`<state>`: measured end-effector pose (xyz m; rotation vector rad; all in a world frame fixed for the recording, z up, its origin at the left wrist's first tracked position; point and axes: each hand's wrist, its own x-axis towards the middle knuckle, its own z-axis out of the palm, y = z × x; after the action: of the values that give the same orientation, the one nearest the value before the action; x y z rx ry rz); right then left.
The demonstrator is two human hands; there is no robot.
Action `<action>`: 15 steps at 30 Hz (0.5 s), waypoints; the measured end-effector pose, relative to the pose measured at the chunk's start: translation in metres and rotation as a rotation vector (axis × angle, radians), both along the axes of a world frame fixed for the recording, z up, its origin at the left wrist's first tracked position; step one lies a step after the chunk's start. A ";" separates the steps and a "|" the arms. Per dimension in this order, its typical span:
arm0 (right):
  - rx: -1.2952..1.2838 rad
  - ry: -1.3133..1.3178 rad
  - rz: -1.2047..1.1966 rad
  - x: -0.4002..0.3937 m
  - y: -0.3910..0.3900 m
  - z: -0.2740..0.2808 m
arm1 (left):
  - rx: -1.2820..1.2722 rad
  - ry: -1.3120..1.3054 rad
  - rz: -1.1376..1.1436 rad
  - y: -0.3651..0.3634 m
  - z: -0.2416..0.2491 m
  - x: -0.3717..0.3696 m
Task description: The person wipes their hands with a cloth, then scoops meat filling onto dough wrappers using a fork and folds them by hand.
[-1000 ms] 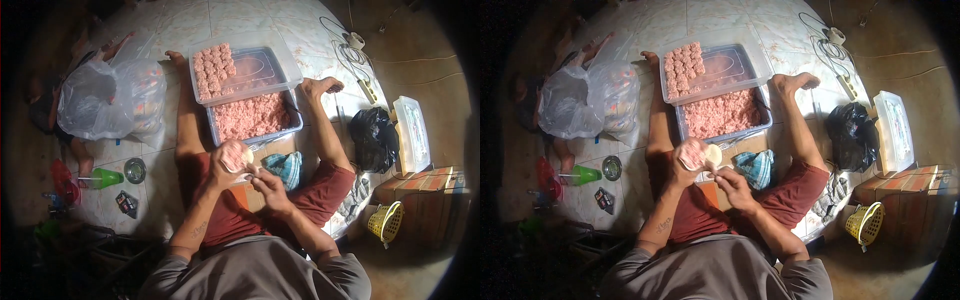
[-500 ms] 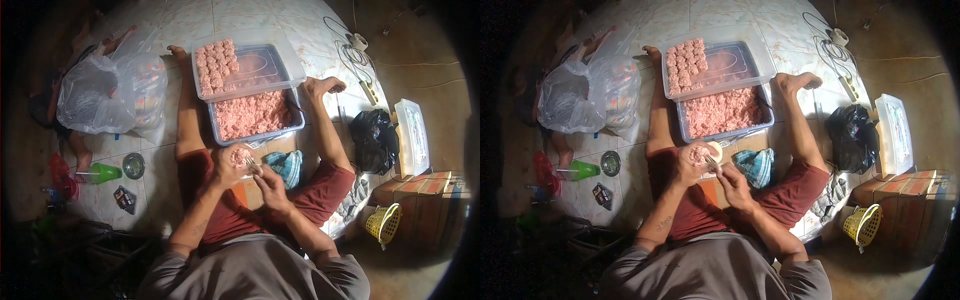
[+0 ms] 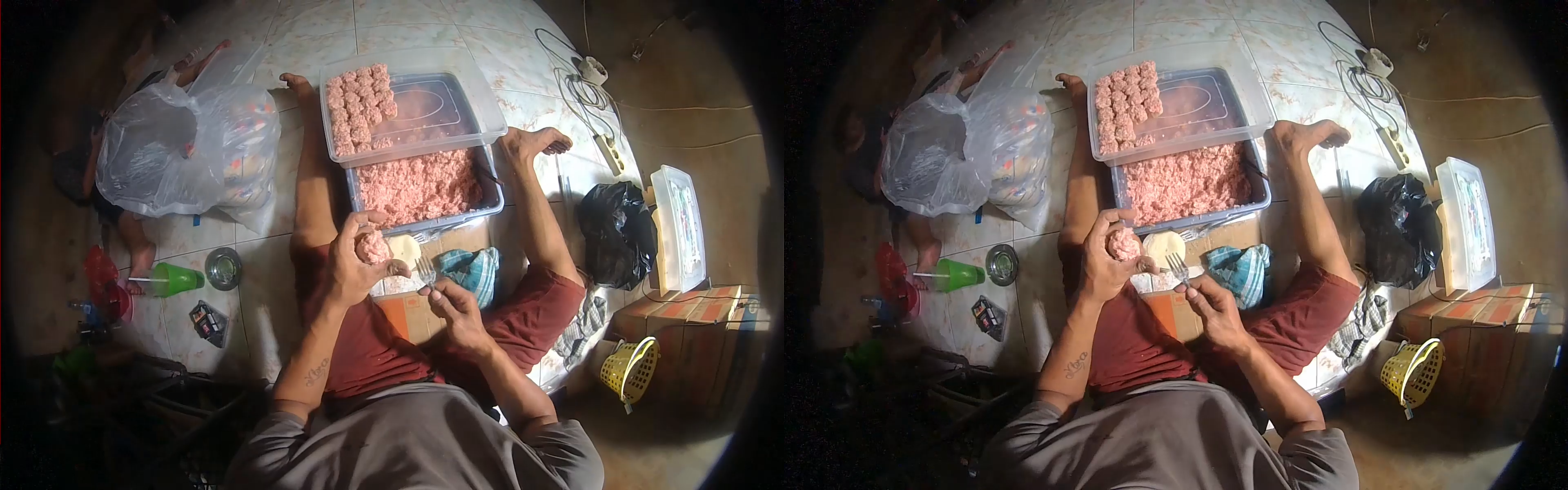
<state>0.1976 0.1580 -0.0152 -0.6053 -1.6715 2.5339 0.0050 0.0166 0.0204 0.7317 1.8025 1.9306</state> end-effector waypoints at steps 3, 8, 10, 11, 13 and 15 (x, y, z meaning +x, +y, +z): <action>0.233 0.103 -0.034 -0.012 -0.012 -0.002 | -0.001 -0.025 -0.050 0.003 -0.024 0.005; 0.899 0.116 -0.173 -0.038 -0.021 0.012 | -0.300 0.410 0.148 0.021 -0.018 0.017; 0.947 0.114 -0.119 -0.027 0.003 0.037 | -0.248 0.377 0.175 0.015 -0.008 0.011; 0.846 0.062 -0.189 -0.025 0.006 0.049 | -0.221 0.354 0.188 0.010 -0.004 0.008; 0.747 0.000 -0.250 -0.018 0.012 0.072 | -0.300 0.270 0.003 -0.007 0.000 -0.004; 0.942 0.047 -0.066 -0.017 0.023 0.087 | -0.299 0.329 -0.155 -0.007 0.004 -0.007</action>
<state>0.1809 0.1808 0.0719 -0.4660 -2.4315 1.4030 -0.0017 0.0094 0.0246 1.0939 2.0945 1.4631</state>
